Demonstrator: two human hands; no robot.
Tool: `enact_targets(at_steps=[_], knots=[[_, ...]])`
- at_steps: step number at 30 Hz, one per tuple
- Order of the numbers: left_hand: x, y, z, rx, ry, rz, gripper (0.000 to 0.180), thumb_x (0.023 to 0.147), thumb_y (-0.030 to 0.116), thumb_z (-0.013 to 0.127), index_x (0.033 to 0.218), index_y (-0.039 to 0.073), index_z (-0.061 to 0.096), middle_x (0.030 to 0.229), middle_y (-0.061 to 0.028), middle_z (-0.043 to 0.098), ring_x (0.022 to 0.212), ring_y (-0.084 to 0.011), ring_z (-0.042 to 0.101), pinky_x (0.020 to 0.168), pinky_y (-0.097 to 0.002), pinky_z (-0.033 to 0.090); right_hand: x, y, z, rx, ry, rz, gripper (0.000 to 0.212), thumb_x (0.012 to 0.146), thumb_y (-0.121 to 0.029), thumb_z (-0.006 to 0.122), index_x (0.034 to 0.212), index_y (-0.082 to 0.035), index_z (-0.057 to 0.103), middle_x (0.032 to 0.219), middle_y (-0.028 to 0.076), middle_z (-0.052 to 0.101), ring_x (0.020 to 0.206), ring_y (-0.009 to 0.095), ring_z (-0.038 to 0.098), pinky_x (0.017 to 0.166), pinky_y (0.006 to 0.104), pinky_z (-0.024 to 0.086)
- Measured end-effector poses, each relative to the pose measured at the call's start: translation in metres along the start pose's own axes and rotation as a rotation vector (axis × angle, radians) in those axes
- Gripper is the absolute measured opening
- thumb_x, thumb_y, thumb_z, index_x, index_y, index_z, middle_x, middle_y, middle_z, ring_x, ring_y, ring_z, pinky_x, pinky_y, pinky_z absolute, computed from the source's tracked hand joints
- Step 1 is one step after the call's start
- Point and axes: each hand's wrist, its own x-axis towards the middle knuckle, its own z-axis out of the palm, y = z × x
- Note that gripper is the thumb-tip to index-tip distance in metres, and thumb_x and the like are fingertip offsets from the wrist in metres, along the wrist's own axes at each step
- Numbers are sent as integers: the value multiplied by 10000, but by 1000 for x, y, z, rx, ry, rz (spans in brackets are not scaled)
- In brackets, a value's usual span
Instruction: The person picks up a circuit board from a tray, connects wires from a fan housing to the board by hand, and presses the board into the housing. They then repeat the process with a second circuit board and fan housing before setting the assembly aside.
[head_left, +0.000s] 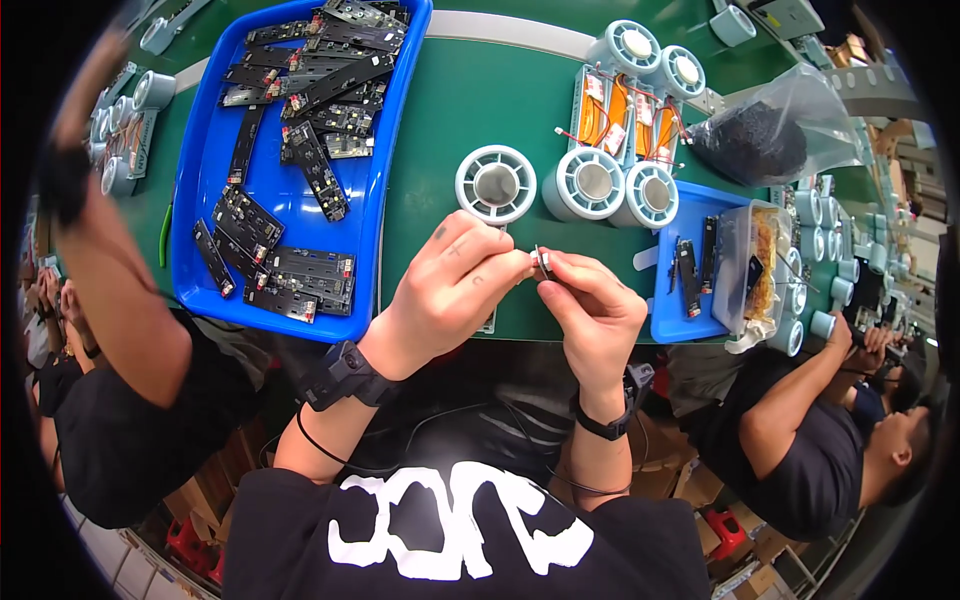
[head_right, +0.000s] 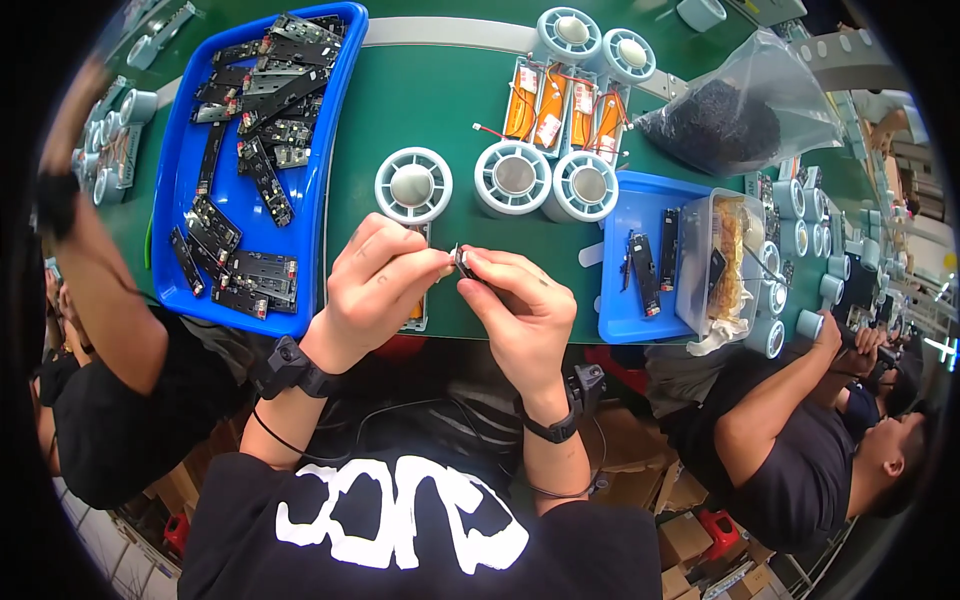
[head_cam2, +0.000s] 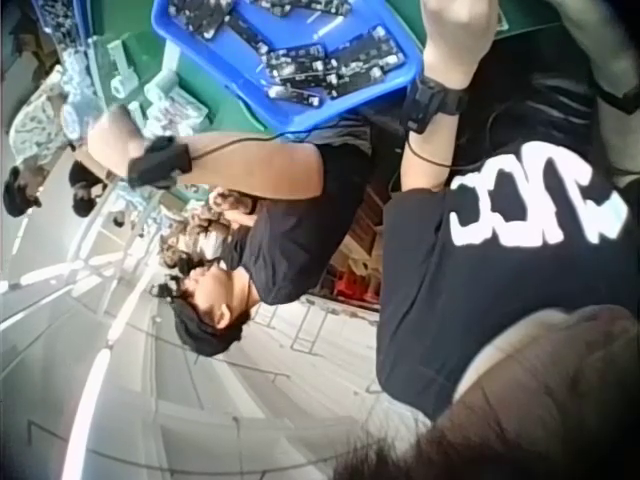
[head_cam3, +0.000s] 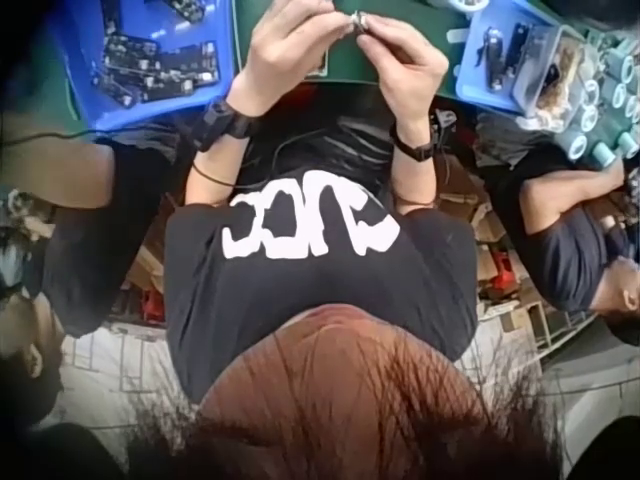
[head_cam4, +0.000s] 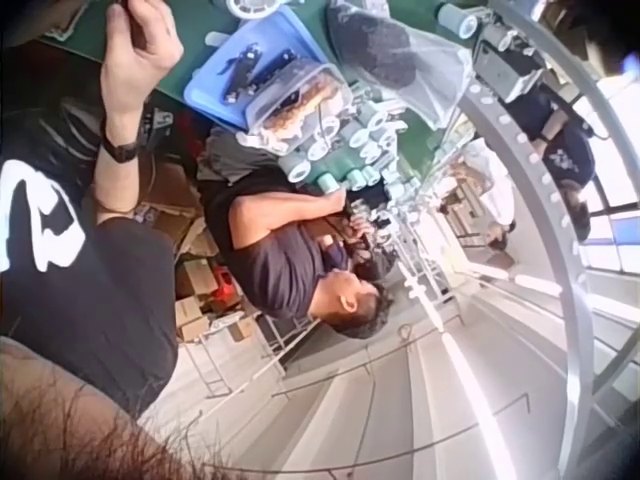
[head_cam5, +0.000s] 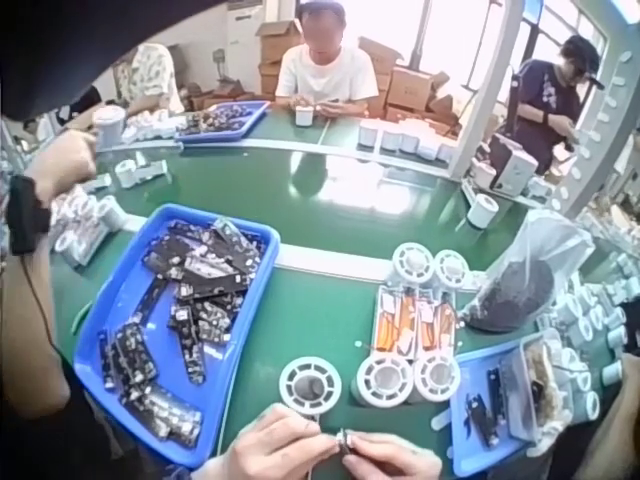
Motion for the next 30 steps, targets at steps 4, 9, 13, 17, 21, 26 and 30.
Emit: enact_targets(at_steps=[4,9,13,17,21,26,30], knots=[[1,1,1,-67,3,-69,308,729,21,791,1027,21,711,894,-51,611,810,-231,584,712,-339,526,5,-9,-4,22,-42,103,304,832,175,691,1111,58,730,1115,178,721,997,201,705,856,273,570],[3,1,-1,-37,-27,-54,324,717,49,810,1030,60,729,901,-22,626,808,-224,571,719,-336,519,16,-21,-13,5,-111,216,286,824,165,707,1089,63,739,1092,164,730,961,193,713,832,265,573],[2,-1,2,-28,-14,-39,290,719,91,813,996,74,731,898,-4,622,810,-217,562,745,-339,496,29,-33,-22,-101,-215,257,269,816,162,715,1065,66,745,1075,158,736,946,185,715,823,261,577],[1,-2,-1,0,-83,32,247,731,130,809,957,75,725,889,8,612,831,-215,569,770,-346,471,37,-37,-31,-166,-324,271,260,807,160,719,1050,69,746,1064,156,738,939,178,717,824,261,581],[3,-1,-1,14,-83,58,312,630,112,867,920,84,755,861,15,625,797,-202,575,721,-343,459,45,-35,-35,-151,-398,303,248,802,162,720,1033,74,742,1063,154,739,942,175,718,830,265,583],[0,-4,-1,-15,-114,55,372,641,113,876,988,81,747,933,-10,644,859,-205,594,736,-348,476,46,-37,-33,-73,-393,341,252,811,158,711,1050,78,725,1059,146,739,941,174,719,822,266,583],[-4,6,0,-37,55,-111,371,699,90,845,1042,57,708,1014,-44,626,982,-249,594,809,-383,491,34,-40,-27,-54,-257,410,261,843,129,694,1098,74,702,1054,140,737,933,171,720,775,259,576]])
